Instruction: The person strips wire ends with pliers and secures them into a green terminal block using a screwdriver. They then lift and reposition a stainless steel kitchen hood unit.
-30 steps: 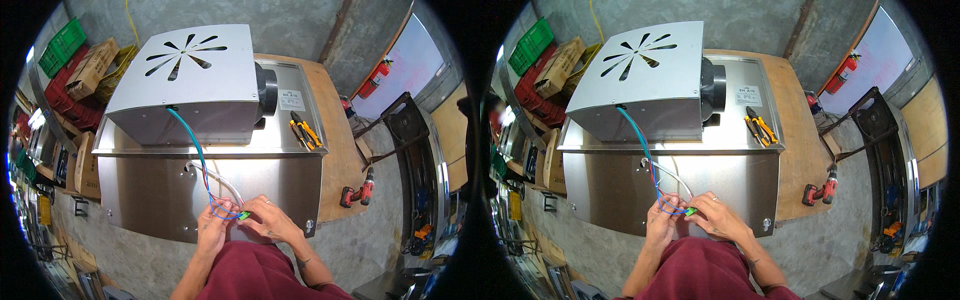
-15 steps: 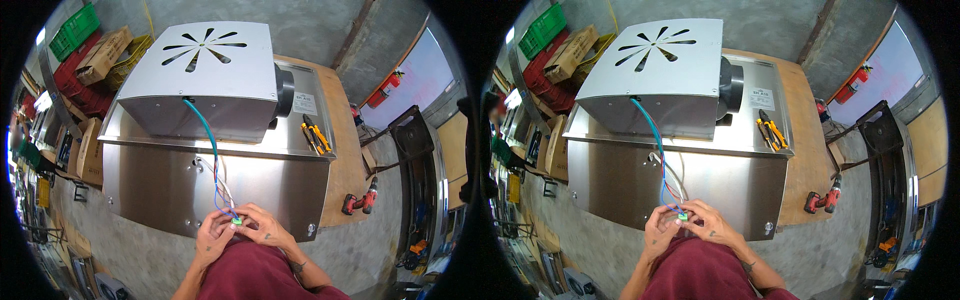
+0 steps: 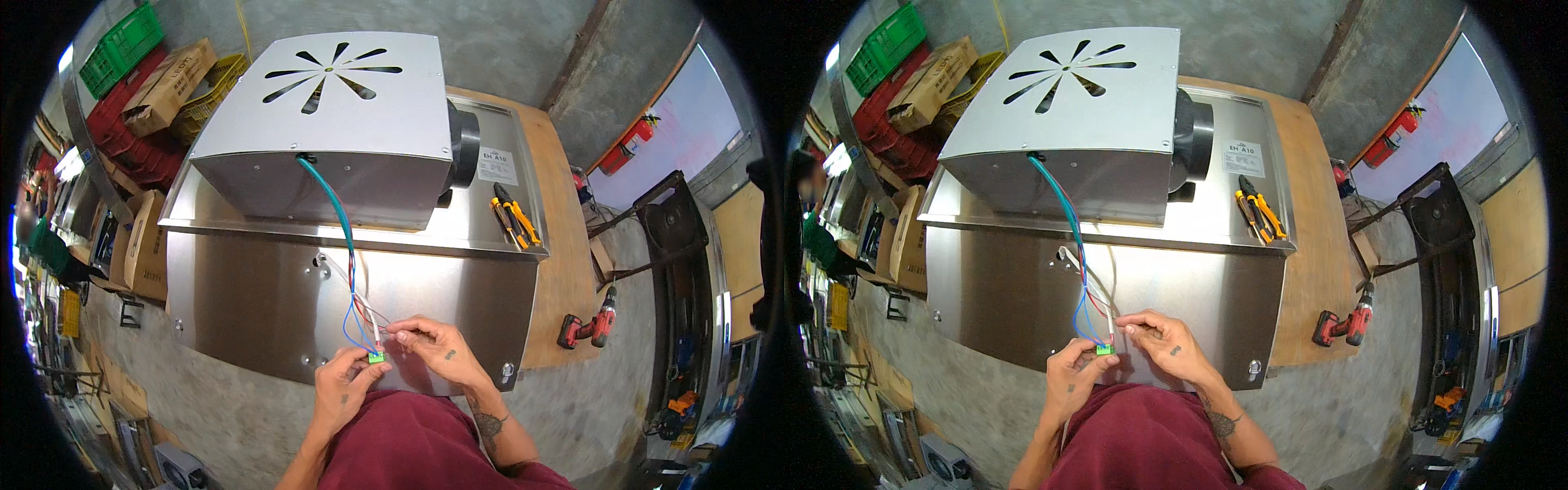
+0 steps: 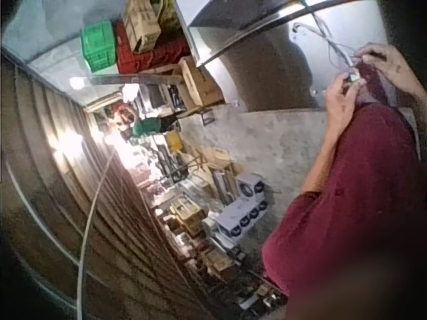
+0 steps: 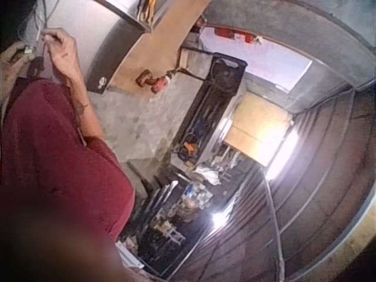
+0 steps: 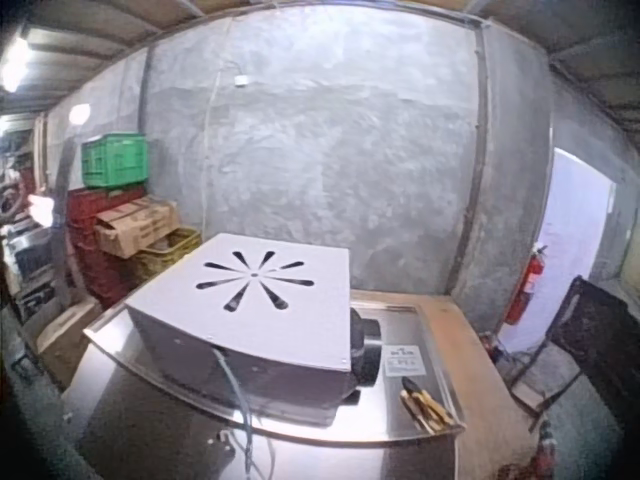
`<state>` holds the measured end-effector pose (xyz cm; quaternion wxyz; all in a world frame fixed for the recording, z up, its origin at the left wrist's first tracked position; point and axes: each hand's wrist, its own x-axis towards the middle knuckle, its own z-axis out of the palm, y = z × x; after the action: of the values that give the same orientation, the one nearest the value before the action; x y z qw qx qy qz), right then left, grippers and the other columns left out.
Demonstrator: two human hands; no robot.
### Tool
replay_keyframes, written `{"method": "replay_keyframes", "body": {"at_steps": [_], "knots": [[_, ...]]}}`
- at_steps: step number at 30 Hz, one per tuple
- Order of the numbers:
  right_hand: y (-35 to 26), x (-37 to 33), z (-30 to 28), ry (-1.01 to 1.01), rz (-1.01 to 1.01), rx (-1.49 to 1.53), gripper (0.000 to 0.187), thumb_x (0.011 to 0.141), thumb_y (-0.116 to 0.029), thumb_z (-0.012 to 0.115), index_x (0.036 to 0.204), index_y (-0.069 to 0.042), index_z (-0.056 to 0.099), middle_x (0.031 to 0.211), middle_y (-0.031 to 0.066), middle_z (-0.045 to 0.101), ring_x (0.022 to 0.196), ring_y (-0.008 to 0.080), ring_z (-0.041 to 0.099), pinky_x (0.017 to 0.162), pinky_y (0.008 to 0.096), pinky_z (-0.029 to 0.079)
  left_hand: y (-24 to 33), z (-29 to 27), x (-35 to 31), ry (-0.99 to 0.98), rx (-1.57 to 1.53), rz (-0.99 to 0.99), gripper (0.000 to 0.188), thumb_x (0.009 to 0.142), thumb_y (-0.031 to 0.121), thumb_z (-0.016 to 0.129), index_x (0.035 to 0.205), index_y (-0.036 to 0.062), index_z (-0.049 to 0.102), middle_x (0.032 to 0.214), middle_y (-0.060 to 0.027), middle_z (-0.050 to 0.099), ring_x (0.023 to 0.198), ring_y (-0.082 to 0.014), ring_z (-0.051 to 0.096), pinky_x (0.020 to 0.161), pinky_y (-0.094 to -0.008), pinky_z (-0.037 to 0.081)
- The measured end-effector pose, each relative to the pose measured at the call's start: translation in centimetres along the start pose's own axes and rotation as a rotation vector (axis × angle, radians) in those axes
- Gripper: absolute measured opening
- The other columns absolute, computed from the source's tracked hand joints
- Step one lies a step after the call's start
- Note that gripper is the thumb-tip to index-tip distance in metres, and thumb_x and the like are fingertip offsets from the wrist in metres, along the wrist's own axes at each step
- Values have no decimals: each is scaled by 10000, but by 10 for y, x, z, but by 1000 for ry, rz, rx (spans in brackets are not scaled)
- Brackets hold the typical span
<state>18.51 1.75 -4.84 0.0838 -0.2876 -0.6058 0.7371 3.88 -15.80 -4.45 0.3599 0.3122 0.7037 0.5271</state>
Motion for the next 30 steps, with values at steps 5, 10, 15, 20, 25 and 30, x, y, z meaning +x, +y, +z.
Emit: {"method": "replay_keyframes", "body": {"at_steps": [5,10,15,20,25,30], "knots": [[-2,-4,2,-28,-3,423,554,1045,-66,736,1563,-38,540,1123,44,733,1074,121,684,997,302,551,10,4,4,29,-20,-3,249,928,62,874,1100,-64,746,979,-109,797,875,-136,772,714,-270,600],[-6,-4,0,-65,-46,504,595,1020,-23,751,1565,7,515,1141,64,743,1110,149,698,1024,327,565,16,6,5,6,-100,-34,267,935,58,867,1115,-89,736,1009,-146,819,903,-149,791,736,-265,621],[-4,0,3,-46,-41,470,583,1012,-23,758,1551,6,535,1165,87,754,1152,161,703,1036,333,573,24,7,8,9,-50,-44,281,928,77,878,1116,-85,747,984,-146,827,893,-148,796,738,-263,620],[-8,-2,5,-15,-60,446,578,1012,-47,766,1543,5,544,1144,83,766,1144,167,716,1045,343,579,22,8,8,9,-50,-43,278,931,92,878,1113,-80,757,970,-141,830,886,-141,794,740,-268,619],[-4,-1,7,9,-86,483,597,1012,-60,770,1556,-3,528,1115,64,778,1156,172,718,1052,357,582,25,8,9,-3,-53,-49,271,933,89,874,1113,-78,759,973,-140,829,888,-142,795,739,-274,619],[-2,-1,11,16,-93,468,604,1018,-46,760,1568,-12,513,1152,88,780,1158,172,713,1041,346,575,22,10,9,8,-70,-37,260,935,84,873,1107,-75,760,974,-134,830,897,-141,797,729,-266,617]]}}
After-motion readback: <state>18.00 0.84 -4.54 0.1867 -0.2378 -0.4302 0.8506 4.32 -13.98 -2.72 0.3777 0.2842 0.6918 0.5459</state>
